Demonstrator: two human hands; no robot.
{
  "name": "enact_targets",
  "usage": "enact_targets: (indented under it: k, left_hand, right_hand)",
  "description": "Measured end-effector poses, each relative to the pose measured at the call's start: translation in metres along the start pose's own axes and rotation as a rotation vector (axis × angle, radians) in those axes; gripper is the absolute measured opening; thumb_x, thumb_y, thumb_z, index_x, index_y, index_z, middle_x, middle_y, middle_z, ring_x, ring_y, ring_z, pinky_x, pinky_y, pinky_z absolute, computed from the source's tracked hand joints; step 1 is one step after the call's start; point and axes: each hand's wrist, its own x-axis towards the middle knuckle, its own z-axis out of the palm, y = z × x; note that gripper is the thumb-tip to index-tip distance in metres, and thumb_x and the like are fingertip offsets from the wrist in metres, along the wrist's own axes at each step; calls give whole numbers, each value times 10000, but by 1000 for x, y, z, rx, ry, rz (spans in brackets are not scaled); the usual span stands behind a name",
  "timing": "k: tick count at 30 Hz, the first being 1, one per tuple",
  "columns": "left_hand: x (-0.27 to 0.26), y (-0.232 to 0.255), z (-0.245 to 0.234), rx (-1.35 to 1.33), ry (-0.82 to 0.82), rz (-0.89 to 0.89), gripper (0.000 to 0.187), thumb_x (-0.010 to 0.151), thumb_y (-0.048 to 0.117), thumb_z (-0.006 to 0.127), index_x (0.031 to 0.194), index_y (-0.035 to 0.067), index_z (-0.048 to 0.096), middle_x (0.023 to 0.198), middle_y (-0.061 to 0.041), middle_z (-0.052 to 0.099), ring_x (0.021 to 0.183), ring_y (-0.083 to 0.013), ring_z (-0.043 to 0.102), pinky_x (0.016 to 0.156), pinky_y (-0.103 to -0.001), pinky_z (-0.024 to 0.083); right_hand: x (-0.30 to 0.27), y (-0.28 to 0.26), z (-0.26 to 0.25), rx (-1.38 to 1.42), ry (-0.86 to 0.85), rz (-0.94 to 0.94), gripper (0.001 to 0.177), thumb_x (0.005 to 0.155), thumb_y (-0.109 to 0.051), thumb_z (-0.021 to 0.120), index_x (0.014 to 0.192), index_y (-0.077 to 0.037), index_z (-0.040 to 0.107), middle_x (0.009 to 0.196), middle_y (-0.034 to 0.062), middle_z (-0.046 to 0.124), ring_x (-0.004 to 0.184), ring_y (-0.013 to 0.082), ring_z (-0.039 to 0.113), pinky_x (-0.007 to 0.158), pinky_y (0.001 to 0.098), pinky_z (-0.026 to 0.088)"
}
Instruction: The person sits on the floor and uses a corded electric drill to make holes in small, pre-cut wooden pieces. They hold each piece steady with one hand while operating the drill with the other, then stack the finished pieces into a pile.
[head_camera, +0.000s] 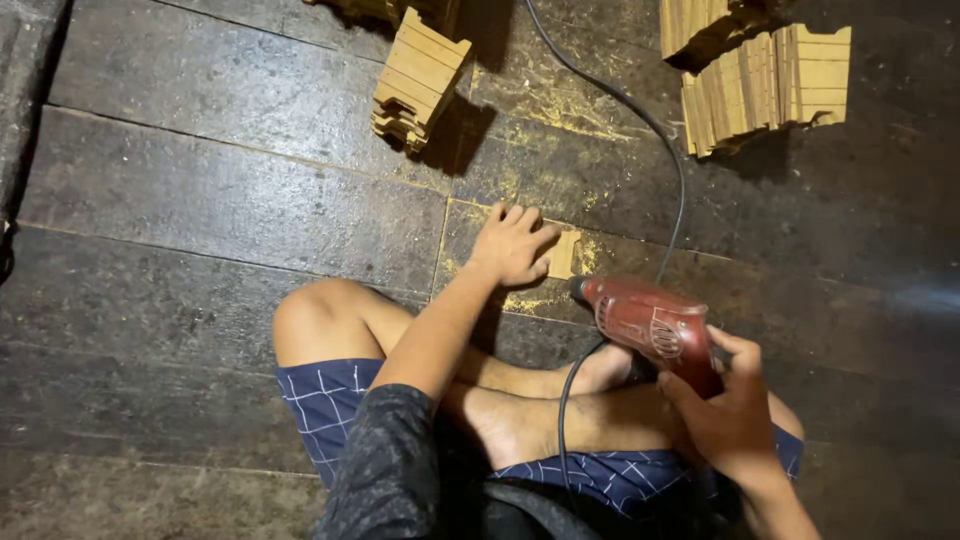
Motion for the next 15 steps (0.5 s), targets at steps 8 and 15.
enact_targets:
  k: [8, 15]
  left_hand:
    - [0, -3, 23, -70, 139, -70, 494, 1001, 536, 349, 1252, 259, 671, 1096, -97, 623, 1029, -297, 560, 967, -504, 328]
    - [3, -3, 31, -52, 229, -101, 443, 1038, 544, 403, 1078, 272, 751, 1013, -28, 673, 960, -265, 593, 927, -481, 353]
  right_hand:
    - [15, -26, 3, -27, -61, 124, 762, 749, -97, 792, 1408, -15, 418, 1091, 207, 692, 903, 256, 690, 828, 364, 524]
    - [18, -35, 6, -107, -115, 149, 767, 772, -162, 771, 1435, -46, 404, 1132, 165, 665, 933, 226, 664, 787, 383, 510]
